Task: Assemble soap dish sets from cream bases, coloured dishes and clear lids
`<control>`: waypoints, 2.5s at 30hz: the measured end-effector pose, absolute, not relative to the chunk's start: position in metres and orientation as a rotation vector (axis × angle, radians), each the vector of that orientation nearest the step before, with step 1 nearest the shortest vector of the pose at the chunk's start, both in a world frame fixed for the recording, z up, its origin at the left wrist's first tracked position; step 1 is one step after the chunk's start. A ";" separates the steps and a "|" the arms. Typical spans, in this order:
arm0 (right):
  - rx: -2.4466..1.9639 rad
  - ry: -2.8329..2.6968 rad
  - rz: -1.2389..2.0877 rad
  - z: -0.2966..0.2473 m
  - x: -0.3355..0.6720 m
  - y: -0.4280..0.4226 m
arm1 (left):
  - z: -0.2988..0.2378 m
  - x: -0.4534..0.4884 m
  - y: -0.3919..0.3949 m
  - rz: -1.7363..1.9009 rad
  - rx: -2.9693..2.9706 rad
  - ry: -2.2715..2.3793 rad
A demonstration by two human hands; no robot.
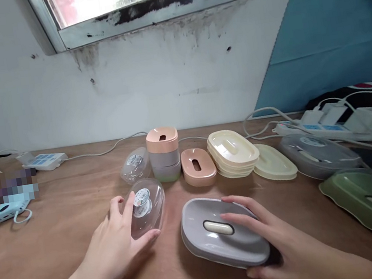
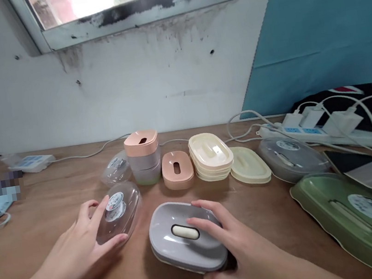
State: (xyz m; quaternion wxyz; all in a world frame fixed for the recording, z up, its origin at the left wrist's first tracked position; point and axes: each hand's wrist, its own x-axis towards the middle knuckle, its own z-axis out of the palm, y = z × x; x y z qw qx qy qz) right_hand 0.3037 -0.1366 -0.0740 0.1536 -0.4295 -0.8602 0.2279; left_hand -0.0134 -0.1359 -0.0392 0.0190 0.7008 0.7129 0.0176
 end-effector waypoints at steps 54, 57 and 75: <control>-1.010 -2.645 0.376 -0.035 0.317 -0.129 | -0.012 0.058 -0.080 0.158 2.979 0.529; -1.070 -2.617 0.188 -0.025 0.314 -0.128 | -0.017 0.059 -0.084 0.376 3.077 0.574; -1.624 -2.281 -0.545 -0.020 0.236 -0.051 | -0.062 0.062 -0.116 0.696 2.929 0.634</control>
